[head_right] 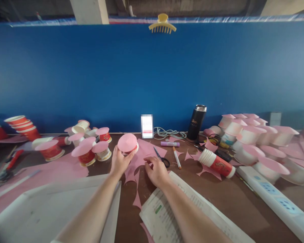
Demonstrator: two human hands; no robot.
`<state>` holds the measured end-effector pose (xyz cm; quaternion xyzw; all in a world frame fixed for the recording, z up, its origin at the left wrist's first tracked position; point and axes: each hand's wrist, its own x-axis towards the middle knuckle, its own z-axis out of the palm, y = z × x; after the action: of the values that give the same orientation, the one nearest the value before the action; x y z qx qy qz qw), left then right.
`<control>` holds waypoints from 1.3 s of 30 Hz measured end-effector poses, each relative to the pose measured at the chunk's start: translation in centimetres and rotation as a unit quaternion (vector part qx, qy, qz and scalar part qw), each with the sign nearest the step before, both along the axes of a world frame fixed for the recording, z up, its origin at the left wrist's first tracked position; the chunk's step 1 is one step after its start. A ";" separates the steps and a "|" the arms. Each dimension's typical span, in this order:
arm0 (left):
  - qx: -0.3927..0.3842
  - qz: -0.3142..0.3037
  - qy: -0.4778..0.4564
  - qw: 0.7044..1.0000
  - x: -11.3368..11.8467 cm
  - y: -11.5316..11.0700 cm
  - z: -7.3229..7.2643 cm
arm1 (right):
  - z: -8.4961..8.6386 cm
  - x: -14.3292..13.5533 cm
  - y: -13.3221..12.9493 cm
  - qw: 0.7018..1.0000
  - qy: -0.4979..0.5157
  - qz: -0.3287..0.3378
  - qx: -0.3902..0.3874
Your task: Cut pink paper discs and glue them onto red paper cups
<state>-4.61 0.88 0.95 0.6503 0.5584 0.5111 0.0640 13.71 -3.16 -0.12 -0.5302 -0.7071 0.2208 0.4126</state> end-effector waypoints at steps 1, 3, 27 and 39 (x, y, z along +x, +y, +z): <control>-0.006 0.003 -0.007 1.000 0.0 0.0 0.1 | 0.0 0.0 0.0 1.000 -0.001 0.001 0.002; -0.017 0.023 -0.017 0.999 0.0 0.0 0.2 | -0.1 0.0 0.0 1.000 -0.001 0.001 0.005; -0.049 0.136 0.014 0.989 0.0 0.9 -0.8 | -0.6 -0.9 -0.2 0.992 -0.089 0.077 0.041; -0.022 0.132 0.004 0.991 0.1 1.3 -1.4 | -0.4 -0.8 -0.3 0.989 -0.115 0.077 0.045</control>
<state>-4.52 2.23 -0.48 0.5714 0.6508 0.4999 0.0084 12.89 -3.50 -0.52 -0.4765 -0.7978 0.1577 0.3341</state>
